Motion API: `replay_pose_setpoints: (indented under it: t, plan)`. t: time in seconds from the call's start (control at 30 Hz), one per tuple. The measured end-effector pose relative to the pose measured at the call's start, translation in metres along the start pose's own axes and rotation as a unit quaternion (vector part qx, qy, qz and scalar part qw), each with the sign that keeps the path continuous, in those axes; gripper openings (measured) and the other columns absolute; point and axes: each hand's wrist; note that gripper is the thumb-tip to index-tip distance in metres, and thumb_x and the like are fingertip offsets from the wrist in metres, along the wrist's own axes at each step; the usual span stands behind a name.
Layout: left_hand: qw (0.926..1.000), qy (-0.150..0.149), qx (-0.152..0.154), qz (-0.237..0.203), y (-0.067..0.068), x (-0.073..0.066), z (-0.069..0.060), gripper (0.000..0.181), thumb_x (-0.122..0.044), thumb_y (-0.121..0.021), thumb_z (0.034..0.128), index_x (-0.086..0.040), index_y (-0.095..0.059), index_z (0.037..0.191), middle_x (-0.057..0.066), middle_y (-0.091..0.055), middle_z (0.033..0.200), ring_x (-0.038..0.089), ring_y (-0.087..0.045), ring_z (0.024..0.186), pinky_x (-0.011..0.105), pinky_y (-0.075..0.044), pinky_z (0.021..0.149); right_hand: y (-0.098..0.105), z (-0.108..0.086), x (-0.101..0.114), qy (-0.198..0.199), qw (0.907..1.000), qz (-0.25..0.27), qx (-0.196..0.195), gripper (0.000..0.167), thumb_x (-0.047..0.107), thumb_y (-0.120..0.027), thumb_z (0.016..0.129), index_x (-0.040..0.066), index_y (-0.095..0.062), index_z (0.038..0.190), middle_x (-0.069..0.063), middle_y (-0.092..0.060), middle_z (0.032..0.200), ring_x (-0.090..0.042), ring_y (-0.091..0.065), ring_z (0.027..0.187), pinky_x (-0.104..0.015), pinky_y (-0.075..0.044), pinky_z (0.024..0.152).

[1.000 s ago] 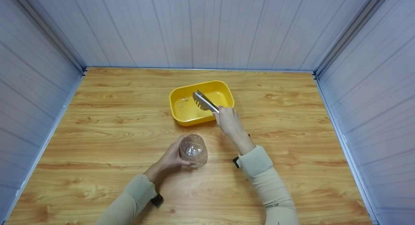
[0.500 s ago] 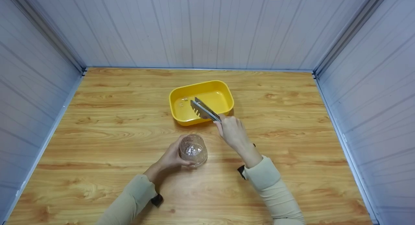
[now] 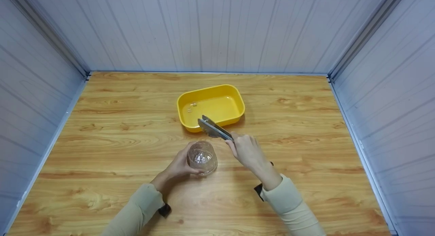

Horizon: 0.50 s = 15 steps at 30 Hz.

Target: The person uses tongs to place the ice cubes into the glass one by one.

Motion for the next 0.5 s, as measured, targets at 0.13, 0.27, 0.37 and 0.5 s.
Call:
replay_pose_setpoints:
  t: [0.13, 0.27, 0.37, 0.5]
  plan:
    - [0.9999, 0.006, 0.001, -0.010, 0.000, 0.001, 0.000, 0.091, 0.001, -0.080, 0.0522, 0.003, -0.031, 0.129, 0.023, -0.045, 0.122, 0.037, -0.042, 0.113, 0.046, -0.031, 0.099, 0.003, -0.005, 0.004, 0.004, 0.9999, 0.001, 0.013, 0.012, 0.015, -0.060, 0.084, 0.003, -0.060, 0.088, 0.006, -0.038, 0.053, -0.005, -0.031, 0.042, -0.018, -0.028, 0.036]
    - [0.9995, -0.002, 0.003, -0.031, 0.000, 0.004, 0.001, 0.092, 0.003, -0.080, 0.0517, 0.003, -0.031, 0.130, 0.022, -0.046, 0.122, 0.037, -0.042, 0.113, 0.047, -0.031, 0.099, 0.006, -0.010, 0.007, 0.006, 0.9998, 0.001, 0.022, 0.012, 0.015, -0.060, 0.084, 0.003, -0.061, 0.088, 0.007, -0.037, 0.053, -0.003, -0.029, 0.041, -0.017, -0.027, 0.035]
    - [0.9990, -0.009, 0.006, -0.044, 0.000, 0.006, 0.001, 0.092, 0.004, -0.080, 0.0513, 0.004, -0.031, 0.130, 0.024, -0.045, 0.122, 0.038, -0.042, 0.113, 0.049, -0.031, 0.099, 0.008, -0.013, 0.009, 0.008, 0.9995, 0.003, 0.029, 0.010, 0.014, -0.060, 0.084, 0.004, -0.060, 0.085, 0.008, -0.036, 0.053, -0.002, -0.029, 0.041, -0.015, -0.027, 0.035]
    - [0.9983, -0.015, 0.010, -0.055, 0.001, 0.007, 0.002, 0.092, 0.004, -0.080, 0.0514, 0.005, -0.031, 0.129, 0.026, -0.044, 0.122, 0.040, -0.041, 0.113, 0.050, -0.030, 0.098, 0.011, -0.018, 0.011, 0.015, 0.9989, 0.005, 0.044, 0.011, 0.014, -0.060, 0.084, 0.004, -0.060, 0.086, 0.008, -0.038, 0.054, -0.001, -0.029, 0.040, -0.014, -0.027, 0.034]
Point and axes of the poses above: each hand's wrist, its own z-axis towards the middle knuckle, its own y-axis out of the back of the hand, x = y × z
